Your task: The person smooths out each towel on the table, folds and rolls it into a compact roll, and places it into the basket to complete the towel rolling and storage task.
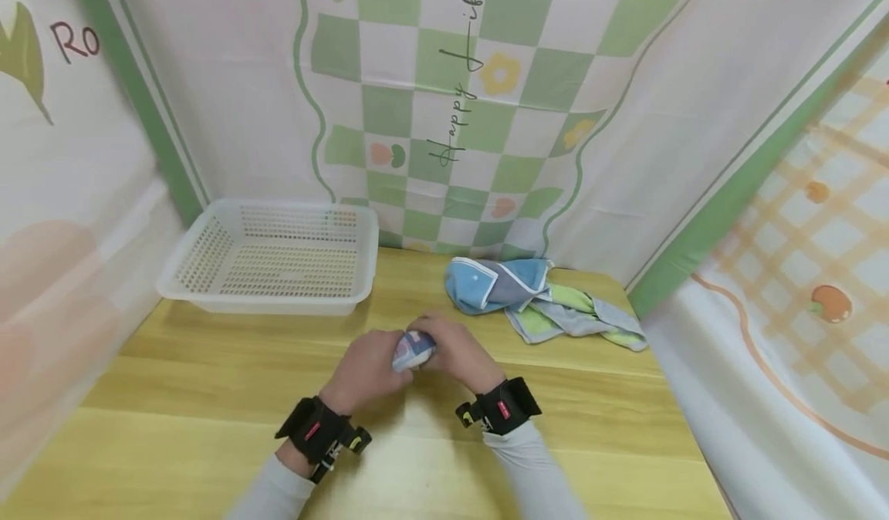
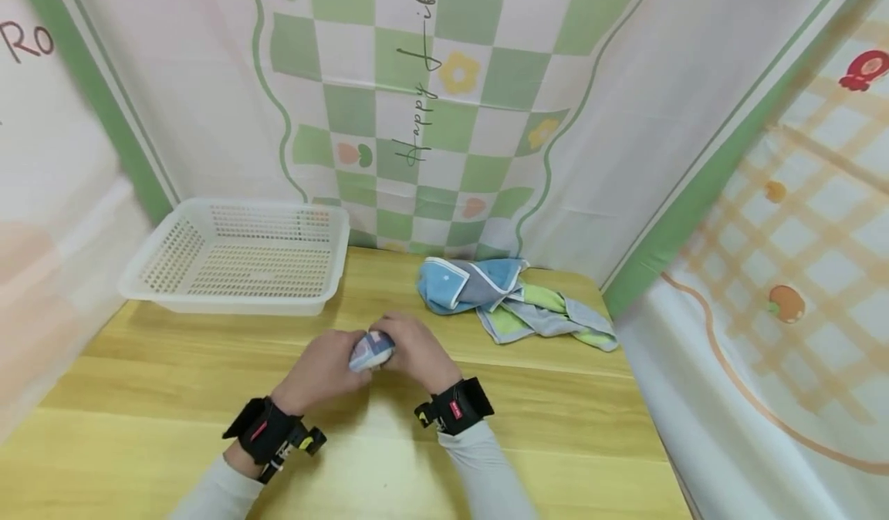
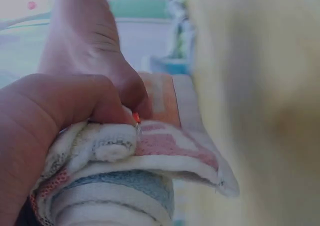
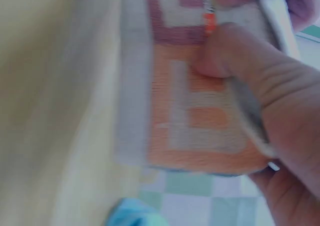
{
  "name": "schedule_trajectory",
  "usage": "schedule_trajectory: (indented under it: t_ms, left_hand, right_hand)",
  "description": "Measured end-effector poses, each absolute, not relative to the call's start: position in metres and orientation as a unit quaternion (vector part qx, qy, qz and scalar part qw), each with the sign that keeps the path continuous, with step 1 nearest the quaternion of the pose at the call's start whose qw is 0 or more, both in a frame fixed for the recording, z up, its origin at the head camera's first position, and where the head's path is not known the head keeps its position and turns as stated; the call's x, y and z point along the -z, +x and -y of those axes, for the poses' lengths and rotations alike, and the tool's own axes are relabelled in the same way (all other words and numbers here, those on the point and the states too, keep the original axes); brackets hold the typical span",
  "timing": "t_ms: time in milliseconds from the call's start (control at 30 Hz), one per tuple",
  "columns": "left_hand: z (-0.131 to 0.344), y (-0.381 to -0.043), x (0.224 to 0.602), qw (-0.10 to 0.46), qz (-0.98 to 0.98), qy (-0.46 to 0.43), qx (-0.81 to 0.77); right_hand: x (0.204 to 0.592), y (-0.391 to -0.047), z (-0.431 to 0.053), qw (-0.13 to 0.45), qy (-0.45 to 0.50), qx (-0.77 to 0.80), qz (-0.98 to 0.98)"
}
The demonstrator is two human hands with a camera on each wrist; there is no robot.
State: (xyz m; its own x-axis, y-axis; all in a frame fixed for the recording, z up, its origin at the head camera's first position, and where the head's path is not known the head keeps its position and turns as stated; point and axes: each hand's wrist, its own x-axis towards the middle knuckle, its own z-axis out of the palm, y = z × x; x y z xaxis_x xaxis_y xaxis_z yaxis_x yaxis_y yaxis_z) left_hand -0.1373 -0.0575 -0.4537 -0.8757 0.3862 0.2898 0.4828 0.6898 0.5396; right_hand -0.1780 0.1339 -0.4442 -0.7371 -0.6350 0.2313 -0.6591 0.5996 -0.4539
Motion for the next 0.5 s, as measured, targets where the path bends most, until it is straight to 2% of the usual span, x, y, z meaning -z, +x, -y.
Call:
schedule_trajectory:
  t_ms: [267,367,500]
  left_hand:
    - [0.086,-0.163,0.390,0.153,0.930,-0.182,0.279]
    - [0.102,-0.174,0.379,0.146,0.933,-0.153,0.293]
    - [0.126,-0.185,0.374,0.106,0.937,-0.101,0.316]
  right_hand:
    - [0.405,-0.216,-0.101,0.151,0.395,-0.282,0.861]
    - [0.396,-0.227,-0.082,0.165,0.382,-0.285,0.863]
    - [0.395,-0.237,-0.058,0.161,0.364,-0.287,0.872]
